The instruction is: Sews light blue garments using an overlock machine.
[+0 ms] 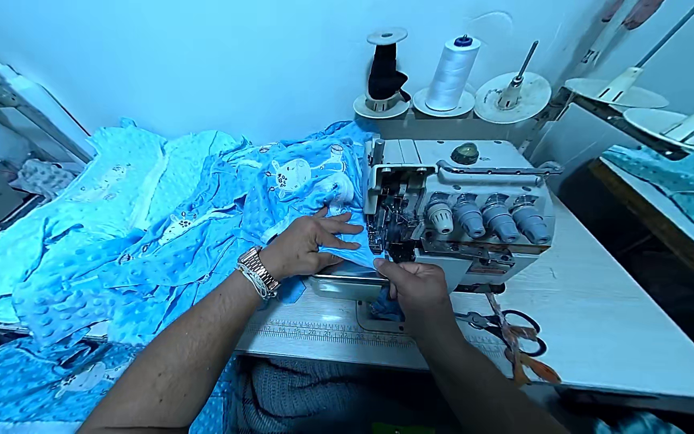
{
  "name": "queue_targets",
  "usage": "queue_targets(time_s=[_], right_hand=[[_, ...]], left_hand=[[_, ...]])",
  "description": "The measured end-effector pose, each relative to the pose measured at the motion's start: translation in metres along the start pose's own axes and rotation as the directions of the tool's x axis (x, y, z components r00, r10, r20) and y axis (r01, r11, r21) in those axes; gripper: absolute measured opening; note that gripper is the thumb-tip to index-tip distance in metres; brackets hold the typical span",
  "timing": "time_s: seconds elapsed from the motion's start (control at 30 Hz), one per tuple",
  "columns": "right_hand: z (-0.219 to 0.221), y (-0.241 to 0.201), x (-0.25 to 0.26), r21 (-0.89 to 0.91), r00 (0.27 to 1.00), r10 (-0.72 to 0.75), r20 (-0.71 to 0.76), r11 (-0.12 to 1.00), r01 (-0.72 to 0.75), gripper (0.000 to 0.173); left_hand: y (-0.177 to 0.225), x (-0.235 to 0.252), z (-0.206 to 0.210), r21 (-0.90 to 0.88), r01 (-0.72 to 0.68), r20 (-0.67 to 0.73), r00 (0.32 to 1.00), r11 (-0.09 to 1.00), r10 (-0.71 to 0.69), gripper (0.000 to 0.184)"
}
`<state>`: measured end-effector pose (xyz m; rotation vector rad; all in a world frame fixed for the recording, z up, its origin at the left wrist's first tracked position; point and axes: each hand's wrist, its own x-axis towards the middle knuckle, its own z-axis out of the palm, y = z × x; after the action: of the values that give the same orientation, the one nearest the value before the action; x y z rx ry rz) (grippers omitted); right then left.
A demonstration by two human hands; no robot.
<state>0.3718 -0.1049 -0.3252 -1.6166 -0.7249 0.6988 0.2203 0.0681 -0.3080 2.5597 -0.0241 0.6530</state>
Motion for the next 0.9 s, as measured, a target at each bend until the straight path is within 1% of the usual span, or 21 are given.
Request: queue_targets(time_s=[0.1,0.17,0.2,0.23,0.3,0.37,0.4,0.43,0.47,0.5,0.53,0.6,0.63,0.67,0.7,0.73,0.77,0.8,0.83,0.87,0.9], right_hand=[[-0.002,0.005,0.003,0.073,1.0,0.021,0.006,0.997,-0.022,0.054],[-0.005,0.011,-0.005,0.131,1.0,-0.002,0.014,0.991,0.0,0.053],[-0.007,0.015,-0.01,0.147,1.0,-0.005,0.015,0.989,0.003,0.051],[-0.009,0.017,-0.016,0.158,1.0,0.002,0.006,0.987,-0.003,0.049],[-0.012,0.022,-0.025,0.167,1.0,0.018,0.003,0.986,-0.018,0.042],[-0.013,0.028,-0.033,0.195,0.999,0.015,0.051,0.98,-0.025,0.034],[-0.014,0.031,-0.036,0.193,0.996,0.007,0.09,0.981,-0.024,0.032],[-0.014,0.033,-0.04,0.188,0.99,0.002,0.14,0.982,-0.028,0.032],[-0.014,0.035,-0.042,0.188,0.981,0.003,0.193,0.981,-0.04,0.034],[-0.013,0.036,-0.044,0.201,0.972,0.007,0.234,0.978,-0.056,0.034],[-0.011,0.036,-0.045,0.214,0.964,0.012,0.265,0.974,-0.071,0.032],[-0.007,0.034,-0.046,0.26,0.957,0.04,0.287,0.958,-0.118,0.025],[-0.004,0.033,-0.046,0.279,0.958,0.056,0.282,0.95,-0.137,0.02],[0.0,0.031,-0.047,0.294,0.962,0.067,0.263,0.944,-0.147,0.015],[0.004,0.029,-0.048,0.312,0.968,0.08,0.236,0.938,-0.153,0.012],[0.009,0.026,-0.048,0.319,0.973,0.103,0.208,0.933,-0.167,0.01],[0.013,0.023,-0.049,0.308,0.974,0.129,0.187,0.933,-0.183,0.009],[0.017,0.022,-0.05,0.285,0.974,0.148,0.174,0.939,-0.194,0.009],[0.019,0.021,-0.052,0.251,0.971,0.158,0.177,0.947,-0.2,0.011],[0.021,0.021,-0.053,0.216,0.966,0.168,0.198,0.953,-0.21,0.015],[0.021,0.022,-0.054,0.18,0.956,0.181,0.231,0.958,-0.225,0.019]], left_hand=[[0.001,0.005,-0.001,0.091,0.11,-0.025,0.994,0.99,-0.108,0.028],[0.013,0.004,0.002,0.18,0.233,-0.07,0.972,0.956,-0.224,0.029],[0.023,0.002,0.007,0.23,0.315,-0.12,0.948,0.921,-0.294,0.03],[0.037,0.0,0.015,0.275,0.406,-0.172,0.913,0.872,-0.371,0.031],[0.069,-0.004,0.033,0.367,0.576,-0.251,0.818,0.731,-0.518,0.038],[0.097,-0.012,0.049,0.467,0.646,-0.307,0.759,0.604,-0.574,0.048],[0.109,-0.018,0.053,0.508,0.642,-0.314,0.759,0.574,-0.571,0.055],[0.122,-0.025,0.053,0.509,0.628,-0.293,0.77,0.588,-0.567,0.06],[0.134,-0.032,0.05,0.473,0.606,-0.258,0.789,0.64,-0.557,0.06],[0.144,-0.037,0.044,0.418,0.572,-0.226,0.818,0.706,-0.529,0.053],[0.15,-0.041,0.036,0.375,0.515,-0.228,0.857,0.771,-0.462,0.043],[0.15,-0.04,0.015,0.378,0.391,-0.307,0.908,0.839,-0.284,0.029],[0.144,-0.036,0.001,0.424,0.369,-0.338,0.912,0.827,-0.234,0.027],[0.135,-0.029,-0.014,0.466,0.388,-0.343,0.908,0.795,-0.242,0.027],[0.123,-0.021,-0.028,0.469,0.438,-0.334,0.892,0.767,-0.304,0.028],[0.107,-0.011,-0.04,0.435,0.511,-0.311,0.858,0.741,-0.409,0.038],[0.087,-0.003,-0.049,0.367,0.593,-0.272,0.806,0.717,-0.526,0.056],[0.067,0.002,-0.053,0.271,0.675,-0.218,0.737,0.686,-0.64,0.074],[0.049,0.005,-0.052,0.152,0.745,-0.158,0.667,0.65,-0.728,0.083],[0.034,0.005,-0.049,0.037,0.797,-0.109,0.602,0.602,-0.791,0.084],[0.025,0.003,-0.046,-0.04,0.83,-0.084,0.552,0.557,-0.829,0.079]])
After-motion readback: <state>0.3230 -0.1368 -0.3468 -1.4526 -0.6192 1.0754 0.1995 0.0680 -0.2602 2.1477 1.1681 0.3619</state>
